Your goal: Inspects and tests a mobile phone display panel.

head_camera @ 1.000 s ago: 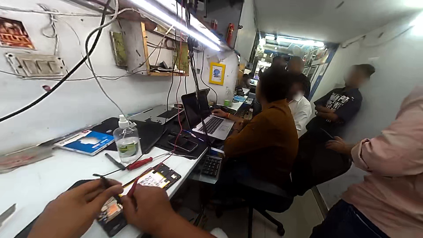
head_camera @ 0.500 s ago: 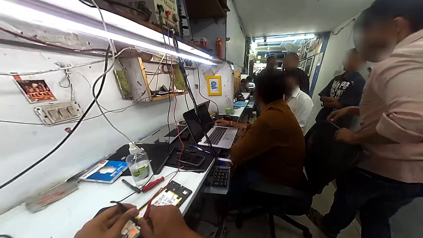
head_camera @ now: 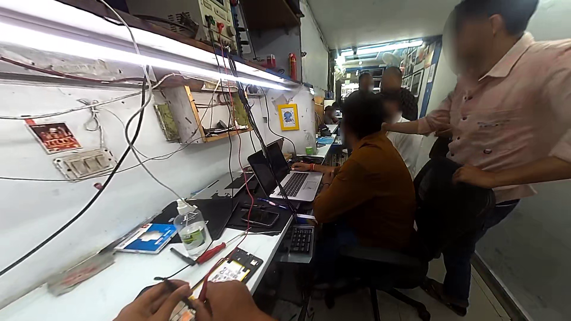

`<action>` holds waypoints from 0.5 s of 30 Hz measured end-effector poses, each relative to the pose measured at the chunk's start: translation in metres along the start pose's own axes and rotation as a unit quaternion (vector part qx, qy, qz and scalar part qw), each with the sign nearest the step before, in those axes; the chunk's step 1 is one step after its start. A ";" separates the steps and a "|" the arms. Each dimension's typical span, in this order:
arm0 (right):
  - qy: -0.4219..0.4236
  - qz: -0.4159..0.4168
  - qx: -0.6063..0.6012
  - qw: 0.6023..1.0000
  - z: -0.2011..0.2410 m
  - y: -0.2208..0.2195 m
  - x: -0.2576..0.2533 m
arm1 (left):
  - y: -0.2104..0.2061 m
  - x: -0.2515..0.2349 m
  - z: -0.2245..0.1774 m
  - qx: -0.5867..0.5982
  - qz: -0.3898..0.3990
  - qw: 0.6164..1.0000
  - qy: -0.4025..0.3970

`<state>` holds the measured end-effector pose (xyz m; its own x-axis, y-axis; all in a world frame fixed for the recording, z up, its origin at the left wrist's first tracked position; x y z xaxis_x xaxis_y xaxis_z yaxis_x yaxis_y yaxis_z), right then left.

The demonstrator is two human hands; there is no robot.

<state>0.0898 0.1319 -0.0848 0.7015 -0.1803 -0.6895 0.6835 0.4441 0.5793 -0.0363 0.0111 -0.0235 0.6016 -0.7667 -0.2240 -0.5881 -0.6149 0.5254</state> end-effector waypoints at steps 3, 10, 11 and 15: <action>-0.005 0.008 0.002 1.000 0.000 0.001 -0.001 | 0.000 0.000 0.000 0.000 -0.004 1.000 0.001; -0.004 0.003 0.002 1.000 0.003 0.003 0.000 | 0.000 0.002 -0.003 -0.016 -0.005 1.000 0.014; -0.005 -0.001 0.000 1.000 0.003 0.003 0.000 | -0.001 0.002 -0.003 -0.018 -0.006 1.000 0.011; -0.008 0.006 0.000 1.000 0.004 0.005 0.000 | -0.001 0.002 -0.002 -0.014 -0.012 1.000 0.010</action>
<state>0.0940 0.1310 -0.0801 0.7125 -0.1883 -0.6759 0.6751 0.4463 0.5874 -0.0338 0.0106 -0.0230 0.6256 -0.7484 -0.2204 -0.5591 -0.6271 0.5423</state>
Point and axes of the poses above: each hand's wrist, its own x-axis away from the middle knuckle, its own y-axis out of the back of the hand, z = x × y, the point moved 2 cm from there along -x, towards the middle knuckle, and after that the axes turned 12 degrees about y, right-handed, at the moved point
